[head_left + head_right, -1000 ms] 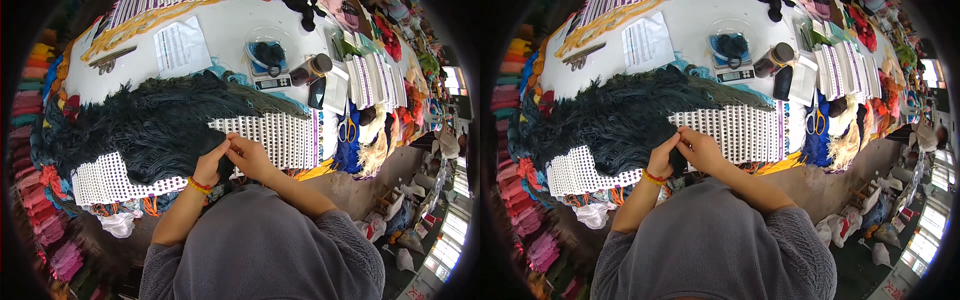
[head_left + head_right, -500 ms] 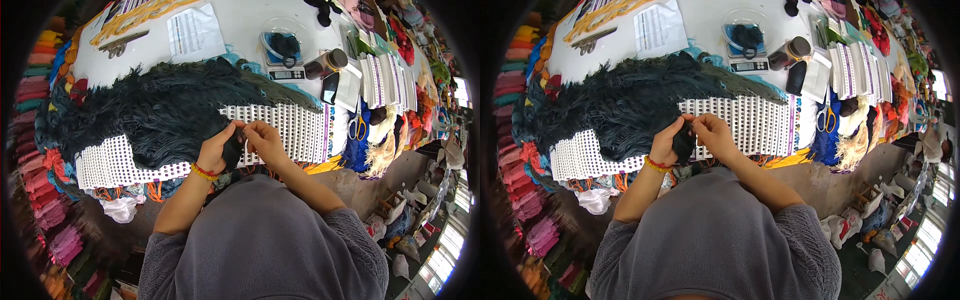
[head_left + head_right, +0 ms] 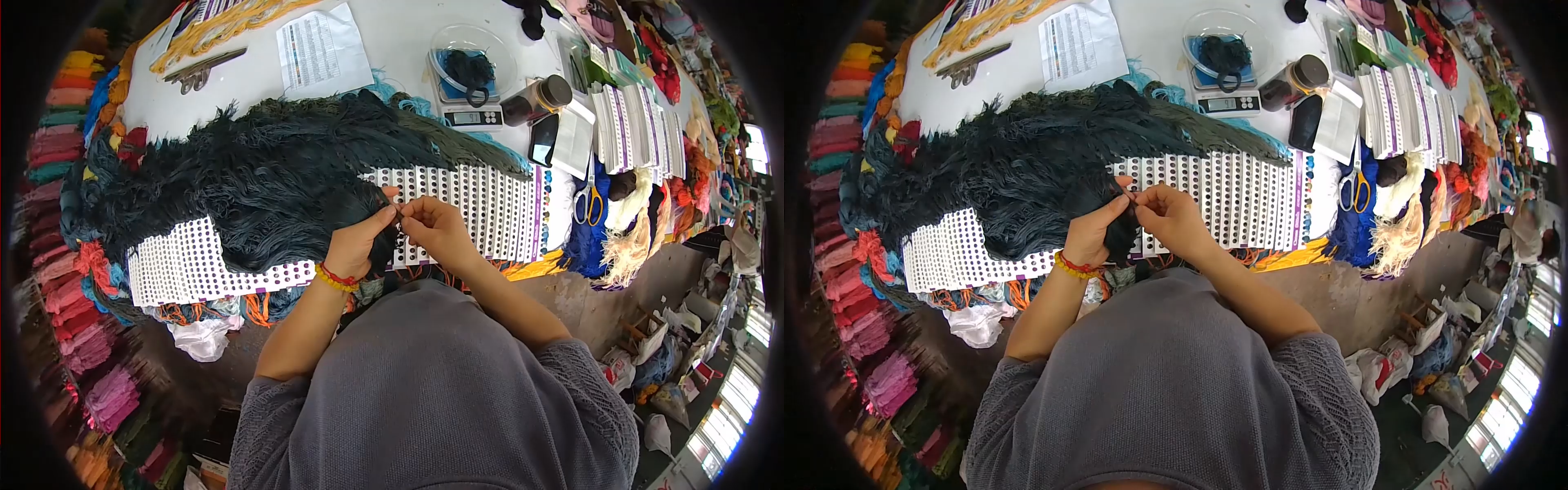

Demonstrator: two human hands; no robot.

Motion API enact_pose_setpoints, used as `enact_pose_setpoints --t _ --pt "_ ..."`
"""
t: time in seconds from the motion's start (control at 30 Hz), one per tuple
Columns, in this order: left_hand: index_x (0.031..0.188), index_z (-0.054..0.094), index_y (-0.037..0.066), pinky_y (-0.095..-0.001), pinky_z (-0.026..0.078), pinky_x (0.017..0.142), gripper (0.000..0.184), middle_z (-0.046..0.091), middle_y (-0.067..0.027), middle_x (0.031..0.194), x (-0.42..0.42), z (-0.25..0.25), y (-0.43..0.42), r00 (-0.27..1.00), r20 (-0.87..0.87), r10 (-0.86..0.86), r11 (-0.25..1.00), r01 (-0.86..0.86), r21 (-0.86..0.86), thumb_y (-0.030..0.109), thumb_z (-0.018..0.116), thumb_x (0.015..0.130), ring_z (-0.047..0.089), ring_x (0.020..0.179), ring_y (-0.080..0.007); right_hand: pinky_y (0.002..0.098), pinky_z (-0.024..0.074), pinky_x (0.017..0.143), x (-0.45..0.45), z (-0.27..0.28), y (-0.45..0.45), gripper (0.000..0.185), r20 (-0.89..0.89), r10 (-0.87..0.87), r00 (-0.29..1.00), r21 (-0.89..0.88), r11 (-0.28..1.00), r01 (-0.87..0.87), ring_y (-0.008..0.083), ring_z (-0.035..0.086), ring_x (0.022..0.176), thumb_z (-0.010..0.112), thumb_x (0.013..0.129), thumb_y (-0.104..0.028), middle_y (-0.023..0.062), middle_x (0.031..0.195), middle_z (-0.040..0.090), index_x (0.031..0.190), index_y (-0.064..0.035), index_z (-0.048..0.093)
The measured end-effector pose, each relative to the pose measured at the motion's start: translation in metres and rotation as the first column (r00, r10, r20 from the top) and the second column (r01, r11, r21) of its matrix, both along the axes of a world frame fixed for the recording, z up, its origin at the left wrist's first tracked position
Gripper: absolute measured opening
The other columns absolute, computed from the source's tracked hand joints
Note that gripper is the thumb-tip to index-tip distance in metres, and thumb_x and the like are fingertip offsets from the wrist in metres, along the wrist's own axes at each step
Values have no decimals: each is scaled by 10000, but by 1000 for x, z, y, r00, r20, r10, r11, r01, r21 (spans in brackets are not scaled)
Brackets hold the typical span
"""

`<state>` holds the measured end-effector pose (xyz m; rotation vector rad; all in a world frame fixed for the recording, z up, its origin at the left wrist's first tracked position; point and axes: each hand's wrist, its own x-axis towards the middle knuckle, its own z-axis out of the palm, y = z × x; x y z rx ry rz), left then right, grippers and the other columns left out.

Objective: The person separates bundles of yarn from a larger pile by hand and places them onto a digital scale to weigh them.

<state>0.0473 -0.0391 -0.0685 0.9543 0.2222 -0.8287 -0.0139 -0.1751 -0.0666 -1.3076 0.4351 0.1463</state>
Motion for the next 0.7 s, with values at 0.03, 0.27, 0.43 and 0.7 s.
enact_pose_setpoints --t 0.03,0.27,0.43,0.7 --pt "1075 554 20 -226 439 735 259 598 -39 906 0 -1 0 1000 0 -2 1000 2 0 36 563 817 547 800 -102 184 411 514 0 -1 -1 90 0 -2 1000 0 1000 2 54 502 571 540 830 -67 10 736 557 879 9 538" --pt "1092 546 18 -215 428 725 268 593 -31 894 2 0 1 999 37 -36 999 36 -1 27 544 824 529 795 -89 185 415 516 -1 2 -6 86 -58 23 998 41 999 -21 51 505 582 540 823 -71 14 726 557 864 5 533" --pt "1097 543 20 -215 425 733 274 594 -30 891 0 0 0 994 102 -43 999 41 25 31 550 823 529 801 -85 175 404 509 -2 -5 -5 102 -47 7 999 18 1000 -6 40 491 563 548 822 -86 6 715 553 860 9 541" --pt "1086 547 17 -220 437 758 284 584 -35 968 0 -1 -2 973 222 -67 996 51 79 27 584 805 539 832 -89 181 356 491 -1 -3 1 120 -56 -63 996 -28 998 62 27 451 575 583 786 -103 -11 658 545 807 15 571"
